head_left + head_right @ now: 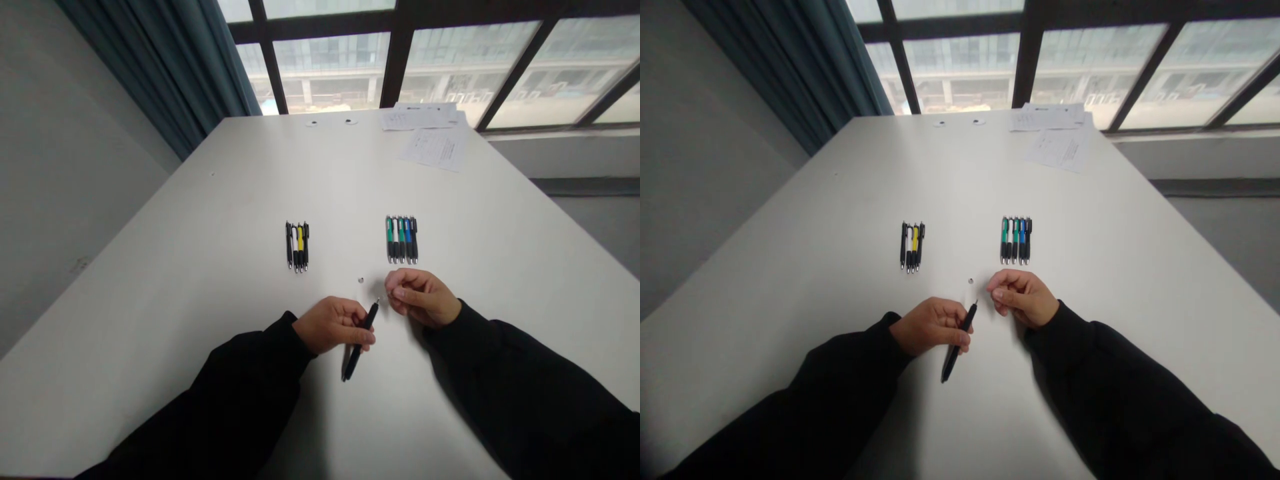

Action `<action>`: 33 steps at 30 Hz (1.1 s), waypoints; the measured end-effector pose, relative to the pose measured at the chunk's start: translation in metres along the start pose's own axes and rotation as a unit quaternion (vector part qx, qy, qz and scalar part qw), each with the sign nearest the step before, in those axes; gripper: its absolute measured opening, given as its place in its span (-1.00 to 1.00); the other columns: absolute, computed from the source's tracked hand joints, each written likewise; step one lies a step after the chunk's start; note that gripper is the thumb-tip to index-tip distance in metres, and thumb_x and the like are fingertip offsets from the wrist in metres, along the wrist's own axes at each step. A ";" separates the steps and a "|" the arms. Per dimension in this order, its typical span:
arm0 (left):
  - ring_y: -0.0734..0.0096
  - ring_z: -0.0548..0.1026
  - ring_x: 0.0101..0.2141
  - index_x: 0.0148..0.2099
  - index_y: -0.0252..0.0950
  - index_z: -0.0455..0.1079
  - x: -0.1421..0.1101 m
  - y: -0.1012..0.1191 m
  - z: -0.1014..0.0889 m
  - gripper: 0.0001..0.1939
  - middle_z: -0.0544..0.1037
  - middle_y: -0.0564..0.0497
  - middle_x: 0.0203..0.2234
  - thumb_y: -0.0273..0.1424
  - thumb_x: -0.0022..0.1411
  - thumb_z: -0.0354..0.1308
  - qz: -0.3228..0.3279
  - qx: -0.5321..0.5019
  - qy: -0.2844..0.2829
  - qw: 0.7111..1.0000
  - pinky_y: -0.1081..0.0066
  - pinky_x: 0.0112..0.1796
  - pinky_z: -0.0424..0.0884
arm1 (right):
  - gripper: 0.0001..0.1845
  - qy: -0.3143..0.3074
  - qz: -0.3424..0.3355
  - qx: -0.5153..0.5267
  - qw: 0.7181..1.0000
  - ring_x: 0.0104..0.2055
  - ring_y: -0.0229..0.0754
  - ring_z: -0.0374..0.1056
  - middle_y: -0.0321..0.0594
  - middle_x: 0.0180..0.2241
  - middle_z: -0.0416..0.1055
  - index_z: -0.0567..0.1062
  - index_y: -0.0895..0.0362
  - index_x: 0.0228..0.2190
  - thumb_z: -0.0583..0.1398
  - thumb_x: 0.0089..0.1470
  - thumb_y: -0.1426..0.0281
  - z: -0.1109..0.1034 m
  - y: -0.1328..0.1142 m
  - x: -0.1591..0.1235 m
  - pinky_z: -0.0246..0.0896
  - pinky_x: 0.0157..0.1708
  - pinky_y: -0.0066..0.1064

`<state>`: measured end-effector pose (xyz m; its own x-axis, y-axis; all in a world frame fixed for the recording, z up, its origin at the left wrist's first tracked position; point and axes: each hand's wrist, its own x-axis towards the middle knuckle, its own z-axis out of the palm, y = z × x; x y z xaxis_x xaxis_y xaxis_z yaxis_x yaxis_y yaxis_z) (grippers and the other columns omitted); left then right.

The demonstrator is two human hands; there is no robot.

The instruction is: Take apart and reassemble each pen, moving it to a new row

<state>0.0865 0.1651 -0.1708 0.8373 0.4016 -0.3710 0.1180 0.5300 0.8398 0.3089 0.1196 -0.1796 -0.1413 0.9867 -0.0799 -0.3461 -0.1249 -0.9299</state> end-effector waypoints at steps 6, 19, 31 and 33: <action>0.43 0.53 -0.53 -0.37 -0.42 0.46 -0.001 0.004 0.003 -0.62 0.56 -0.01 -0.57 -0.31 -0.16 0.50 -0.002 0.007 -0.001 1.000 0.42 -0.41 0.44 | -0.66 0.030 -0.008 0.004 0.999 -0.64 -0.35 0.17 -0.34 -0.62 0.33 0.50 0.17 -0.41 0.42 -0.12 0.21 0.006 0.000 0.002 -0.03 -0.67 -0.49; 0.43 0.52 -0.52 -0.37 -0.42 0.48 -0.002 0.004 0.003 -0.66 0.57 -0.02 -0.57 -0.34 -0.14 0.49 -0.008 0.014 -0.010 1.000 0.42 -0.40 0.44 | -0.73 -0.023 0.011 -0.061 0.998 -0.64 -0.37 0.18 -0.34 -0.63 0.35 0.55 0.20 -0.39 0.39 -0.04 0.26 0.001 0.004 0.000 0.04 -0.64 -0.50; 0.47 0.51 -0.54 -0.38 -0.41 0.47 -0.002 0.003 0.003 -0.67 0.56 0.01 -0.58 -0.35 -0.15 0.48 -0.022 0.034 -0.004 0.999 0.46 -0.43 0.44 | -0.69 -0.045 0.018 -0.083 0.995 -0.64 -0.39 0.15 -0.36 -0.62 0.33 0.44 0.19 -0.49 0.37 -0.02 0.23 0.003 0.000 0.000 0.04 -0.61 -0.52; 0.47 0.52 -0.54 -0.37 -0.41 0.47 -0.002 0.003 0.003 -0.68 0.57 0.01 -0.57 -0.35 -0.14 0.48 -0.023 0.038 -0.005 0.999 0.46 -0.43 0.44 | -0.68 -0.042 0.018 -0.099 0.994 -0.64 -0.39 0.15 -0.36 -0.62 0.33 0.43 0.19 -0.50 0.36 0.00 0.23 0.006 -0.001 -0.001 0.05 -0.61 -0.52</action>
<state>0.0867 0.1639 -0.1663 0.8352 0.3706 -0.4064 0.1962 0.4895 0.8496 0.3040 0.1181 -0.1767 -0.2296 0.9690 -0.0915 -0.1522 -0.1286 -0.9799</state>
